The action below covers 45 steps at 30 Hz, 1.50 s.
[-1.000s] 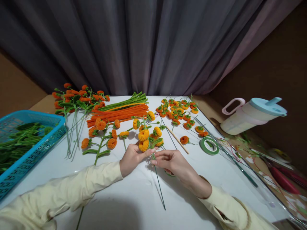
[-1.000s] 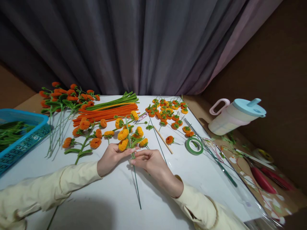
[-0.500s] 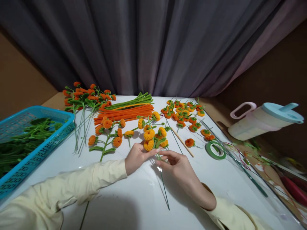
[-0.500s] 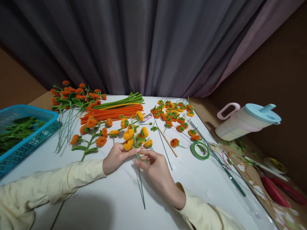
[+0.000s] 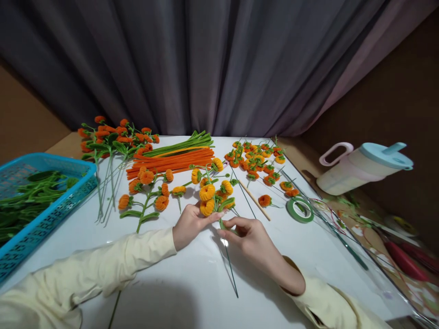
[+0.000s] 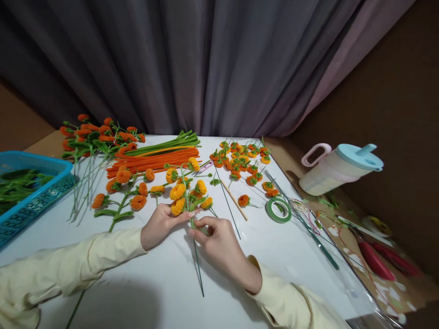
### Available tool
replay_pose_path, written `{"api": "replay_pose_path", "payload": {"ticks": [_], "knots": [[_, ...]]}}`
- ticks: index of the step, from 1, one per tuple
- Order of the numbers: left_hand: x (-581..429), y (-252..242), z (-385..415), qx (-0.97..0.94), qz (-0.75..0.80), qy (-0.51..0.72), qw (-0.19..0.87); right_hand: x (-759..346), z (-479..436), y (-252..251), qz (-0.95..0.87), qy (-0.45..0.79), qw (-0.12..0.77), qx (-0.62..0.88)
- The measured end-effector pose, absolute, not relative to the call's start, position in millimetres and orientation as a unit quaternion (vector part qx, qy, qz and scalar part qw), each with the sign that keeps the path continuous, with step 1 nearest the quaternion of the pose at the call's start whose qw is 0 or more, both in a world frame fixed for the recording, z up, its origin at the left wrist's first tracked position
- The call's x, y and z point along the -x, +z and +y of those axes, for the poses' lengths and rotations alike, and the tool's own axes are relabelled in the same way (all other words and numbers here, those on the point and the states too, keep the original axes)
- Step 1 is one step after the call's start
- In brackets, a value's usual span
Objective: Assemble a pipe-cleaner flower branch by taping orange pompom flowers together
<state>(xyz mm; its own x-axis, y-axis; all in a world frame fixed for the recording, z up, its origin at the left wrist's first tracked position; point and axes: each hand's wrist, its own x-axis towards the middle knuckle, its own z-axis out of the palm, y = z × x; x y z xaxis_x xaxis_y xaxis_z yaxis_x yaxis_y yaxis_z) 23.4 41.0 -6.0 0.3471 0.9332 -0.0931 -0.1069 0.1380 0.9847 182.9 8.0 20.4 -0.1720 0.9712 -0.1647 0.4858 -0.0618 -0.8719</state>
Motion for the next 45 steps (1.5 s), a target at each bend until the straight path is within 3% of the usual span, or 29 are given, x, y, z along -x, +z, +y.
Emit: {"api": "replay_pose_path", "payload": {"ticks": [8,18,29,45], "knots": [[-23.9,-3.5,40.8,-0.506,0.408,0.39,0.652,-184.0,7.9,20.2,-0.645,0.437,0.256,0.572],[-22.4,-3.3,40.9,-0.515,0.406,0.373,0.656,-189.2,7.1,19.8,-0.757,0.301,0.237,0.529],[-22.4,-6.2,41.5,-0.541,0.41,0.356,0.642,-201.8,20.5,22.2,-0.82,0.349,0.197,0.409],[-23.6,-7.6,43.0,-0.468,0.395,0.368,0.7,-194.2,17.7,24.3,-0.783,0.372,0.232,0.442]]}}
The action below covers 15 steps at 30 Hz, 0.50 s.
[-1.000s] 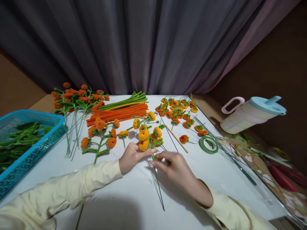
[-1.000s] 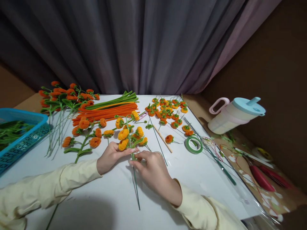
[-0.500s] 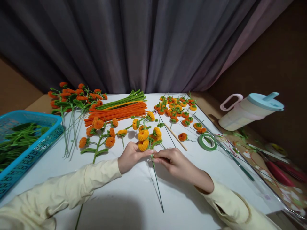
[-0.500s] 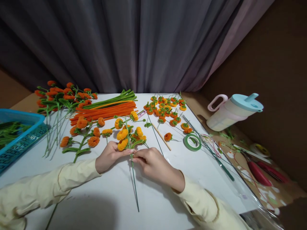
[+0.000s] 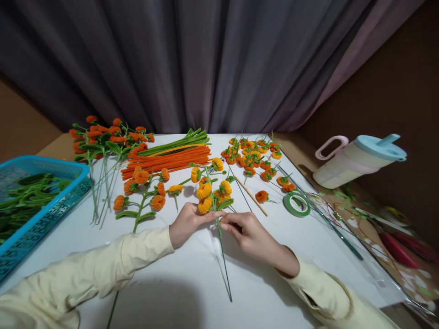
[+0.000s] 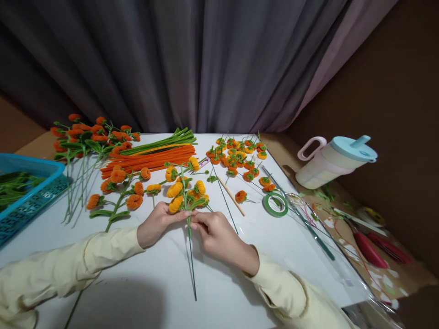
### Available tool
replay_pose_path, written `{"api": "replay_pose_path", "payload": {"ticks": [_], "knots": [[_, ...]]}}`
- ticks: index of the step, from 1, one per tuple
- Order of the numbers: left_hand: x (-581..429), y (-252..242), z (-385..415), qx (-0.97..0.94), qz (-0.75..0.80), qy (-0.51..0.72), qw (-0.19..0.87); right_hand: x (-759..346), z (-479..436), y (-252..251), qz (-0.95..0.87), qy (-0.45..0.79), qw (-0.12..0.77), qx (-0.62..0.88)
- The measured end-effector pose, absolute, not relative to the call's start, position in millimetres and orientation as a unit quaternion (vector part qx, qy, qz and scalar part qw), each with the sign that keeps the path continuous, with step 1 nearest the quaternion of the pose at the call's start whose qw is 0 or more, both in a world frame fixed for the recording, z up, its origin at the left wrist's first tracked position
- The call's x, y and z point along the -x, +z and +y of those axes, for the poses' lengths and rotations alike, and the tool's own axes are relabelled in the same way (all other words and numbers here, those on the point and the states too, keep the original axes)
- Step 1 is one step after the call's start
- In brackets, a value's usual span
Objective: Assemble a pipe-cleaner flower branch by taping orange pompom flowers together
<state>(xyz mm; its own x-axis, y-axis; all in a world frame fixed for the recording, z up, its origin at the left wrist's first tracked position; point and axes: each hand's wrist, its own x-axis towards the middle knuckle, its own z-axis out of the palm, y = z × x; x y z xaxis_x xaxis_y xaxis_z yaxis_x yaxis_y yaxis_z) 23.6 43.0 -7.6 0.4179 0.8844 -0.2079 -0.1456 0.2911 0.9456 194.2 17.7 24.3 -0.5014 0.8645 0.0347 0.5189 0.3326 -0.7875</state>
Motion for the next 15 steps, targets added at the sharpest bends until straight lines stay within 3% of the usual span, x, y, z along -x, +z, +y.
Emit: {"api": "replay_pose_path", "payload": {"ticks": [9,15], "knots": [[-25.5,-7.0,41.0,-0.397,0.382,0.397,0.734,-191.5,15.8,15.5,-0.79,0.324,0.271,0.445],[-28.3,0.2,38.5,-0.342,0.35,0.413,0.768,-188.5,16.2,17.2,-0.69,0.448,0.316,0.473]]}}
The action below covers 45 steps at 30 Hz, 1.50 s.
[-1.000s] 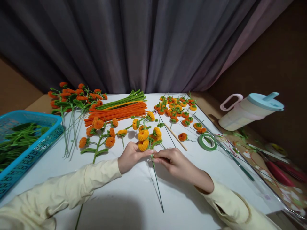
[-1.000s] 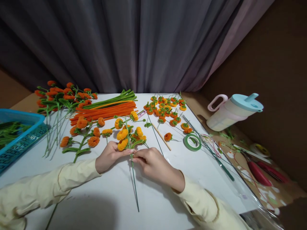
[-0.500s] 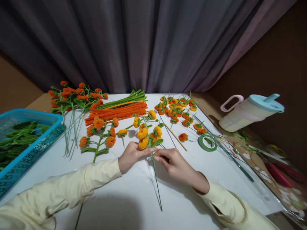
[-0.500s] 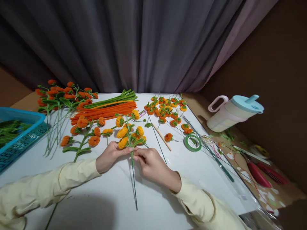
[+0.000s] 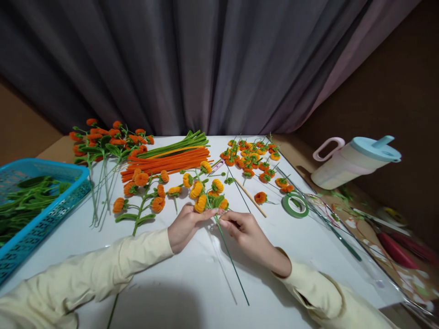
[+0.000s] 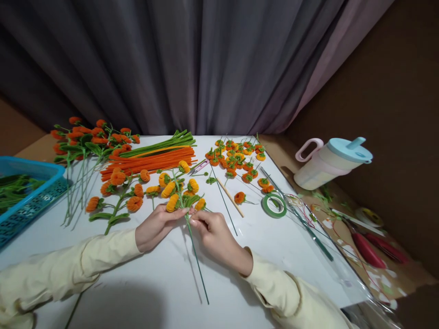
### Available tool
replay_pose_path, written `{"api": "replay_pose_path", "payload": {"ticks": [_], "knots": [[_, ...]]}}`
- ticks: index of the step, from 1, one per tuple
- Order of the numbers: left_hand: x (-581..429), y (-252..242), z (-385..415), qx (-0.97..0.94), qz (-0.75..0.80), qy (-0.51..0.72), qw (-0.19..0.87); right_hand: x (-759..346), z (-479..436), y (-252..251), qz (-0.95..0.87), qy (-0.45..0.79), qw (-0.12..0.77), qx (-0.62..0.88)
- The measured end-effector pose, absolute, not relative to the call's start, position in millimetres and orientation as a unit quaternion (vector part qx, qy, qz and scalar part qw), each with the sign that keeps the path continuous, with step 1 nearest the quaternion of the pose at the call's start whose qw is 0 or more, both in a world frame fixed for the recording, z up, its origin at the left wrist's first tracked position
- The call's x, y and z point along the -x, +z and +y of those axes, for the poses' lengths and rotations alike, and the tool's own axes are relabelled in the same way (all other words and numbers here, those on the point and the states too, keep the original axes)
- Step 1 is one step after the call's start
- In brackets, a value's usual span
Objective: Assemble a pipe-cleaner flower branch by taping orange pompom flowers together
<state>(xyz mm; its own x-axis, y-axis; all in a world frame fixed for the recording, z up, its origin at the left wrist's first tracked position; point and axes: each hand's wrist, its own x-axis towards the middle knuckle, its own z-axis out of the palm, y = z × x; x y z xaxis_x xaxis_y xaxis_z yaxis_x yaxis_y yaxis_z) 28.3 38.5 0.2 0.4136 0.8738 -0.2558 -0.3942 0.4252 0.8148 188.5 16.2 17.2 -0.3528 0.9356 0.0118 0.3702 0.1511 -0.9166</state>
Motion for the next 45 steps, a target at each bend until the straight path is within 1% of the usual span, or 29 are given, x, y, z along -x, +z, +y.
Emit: {"api": "replay_pose_path", "payload": {"ticks": [5,9,12,18,22,25,28,32,36,38,40,43,45], "knots": [[-31.2,3.1,36.5,-0.322,0.306,0.418,0.792,-190.6,19.9,14.9,-0.579,0.626,0.33,0.405],[-33.8,16.6,30.9,-0.334,0.278,0.416,0.799,-190.2,21.0,9.6,-0.478,0.77,0.331,0.262],[-34.8,30.4,25.5,-0.345,0.268,0.403,0.804,-186.5,20.5,9.3,-0.444,0.821,0.313,0.175],[-32.5,45.4,23.8,-0.37,0.256,0.384,0.806,-174.8,21.3,16.2,-0.439,0.832,0.308,0.141],[-30.6,51.3,23.5,-0.397,0.247,0.354,0.81,-164.8,17.5,11.5,-0.416,0.851,0.3,0.115],[-29.0,56.4,23.4,-0.441,0.248,0.333,0.796,-157.1,10.2,5.3,-0.39,0.876,0.27,0.085],[-27.9,58.8,25.7,-0.487,0.197,0.327,0.786,-150.1,3.2,5.0,-0.375,0.895,0.227,0.079],[-27.0,56.3,33.1,-0.548,0.119,0.284,0.778,-143.9,0.4,16.2,-0.447,0.866,0.201,0.099],[-26.4,51.4,44.8,-0.63,0.098,0.27,0.722,-140.7,-0.4,24.9,-0.487,0.849,0.175,0.106],[-26.1,48.5,51.6,-0.65,0.096,0.264,0.706,-140.8,-1.6,23.7,-0.451,0.86,0.202,0.128],[-24.9,45.1,58.6,-0.654,0.095,0.248,0.709,-143.6,-1.7,21.1,-0.407,0.859,0.262,0.166],[-19.4,42.4,68.2,-0.649,0.123,0.255,0.707,-153.6,2.3,20.9,-0.394,0.814,0.35,0.243],[-13.2,44.3,72.1,-0.664,0.174,0.275,0.673,-162.0,7.2,23.5,-0.415,0.776,0.38,0.284]]}}
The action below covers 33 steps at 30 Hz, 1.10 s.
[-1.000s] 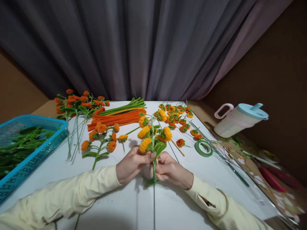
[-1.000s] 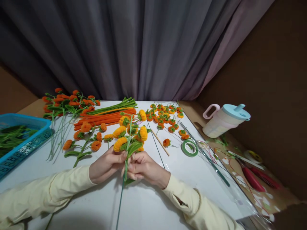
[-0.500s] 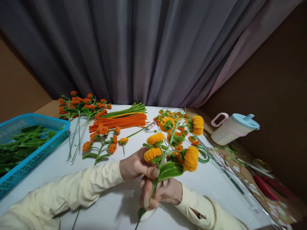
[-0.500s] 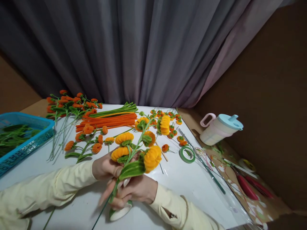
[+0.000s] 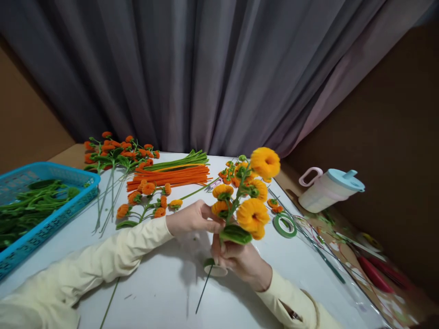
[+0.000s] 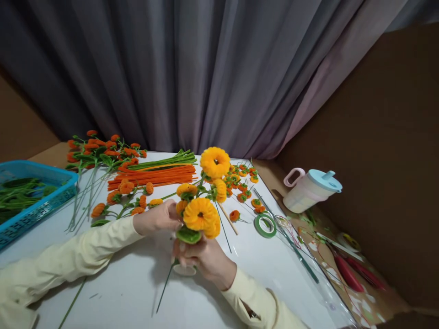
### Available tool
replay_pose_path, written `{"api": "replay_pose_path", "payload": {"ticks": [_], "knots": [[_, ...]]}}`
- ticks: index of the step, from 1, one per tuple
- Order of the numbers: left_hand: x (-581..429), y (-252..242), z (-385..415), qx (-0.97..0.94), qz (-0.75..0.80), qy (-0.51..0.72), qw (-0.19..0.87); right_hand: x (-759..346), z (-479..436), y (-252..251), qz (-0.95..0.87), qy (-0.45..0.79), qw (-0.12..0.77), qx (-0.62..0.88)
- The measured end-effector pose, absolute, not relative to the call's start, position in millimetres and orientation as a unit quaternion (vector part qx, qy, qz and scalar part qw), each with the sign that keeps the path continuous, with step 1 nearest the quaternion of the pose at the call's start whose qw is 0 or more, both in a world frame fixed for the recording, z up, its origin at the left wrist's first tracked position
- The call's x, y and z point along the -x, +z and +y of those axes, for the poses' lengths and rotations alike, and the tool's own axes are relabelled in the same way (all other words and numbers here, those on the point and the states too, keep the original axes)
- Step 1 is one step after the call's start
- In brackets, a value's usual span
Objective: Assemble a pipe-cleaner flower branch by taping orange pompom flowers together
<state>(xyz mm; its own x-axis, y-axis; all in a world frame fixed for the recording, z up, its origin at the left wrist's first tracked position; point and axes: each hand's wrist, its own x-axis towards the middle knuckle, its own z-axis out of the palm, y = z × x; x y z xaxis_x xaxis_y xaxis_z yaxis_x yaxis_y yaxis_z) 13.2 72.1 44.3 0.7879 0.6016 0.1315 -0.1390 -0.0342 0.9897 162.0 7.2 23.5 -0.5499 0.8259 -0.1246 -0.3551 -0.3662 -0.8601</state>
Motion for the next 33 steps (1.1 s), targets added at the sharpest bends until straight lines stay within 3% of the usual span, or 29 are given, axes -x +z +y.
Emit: {"api": "replay_pose_path", "payload": {"ticks": [6,12,19,24,29,33], "knots": [[1.3,63.8,64.5,-0.728,0.274,0.261,0.571,-179.0,16.4,31.4,-0.457,0.683,0.432,0.371],[-0.2,86.3,52.5,-0.729,0.279,0.261,0.568,-185.0,15.6,33.4,-0.513,0.589,0.437,0.446],[-18.1,61.8,42.3,-0.703,0.459,0.3,0.453,-176.9,13.1,28.9,-0.549,0.55,0.429,0.46],[-22.9,51.5,44.5,-0.681,0.391,0.317,0.533,-183.0,17.0,31.8,-0.53,0.639,0.362,0.424],[-18.3,49.0,49.0,-0.692,0.351,0.312,0.548,-192.0,29.0,24.3,-0.463,0.793,0.273,0.285],[-16.9,48.9,47.0,-0.68,0.31,0.3,0.593,-189.5,30.3,13.4,-0.433,0.84,0.249,0.211]]}}
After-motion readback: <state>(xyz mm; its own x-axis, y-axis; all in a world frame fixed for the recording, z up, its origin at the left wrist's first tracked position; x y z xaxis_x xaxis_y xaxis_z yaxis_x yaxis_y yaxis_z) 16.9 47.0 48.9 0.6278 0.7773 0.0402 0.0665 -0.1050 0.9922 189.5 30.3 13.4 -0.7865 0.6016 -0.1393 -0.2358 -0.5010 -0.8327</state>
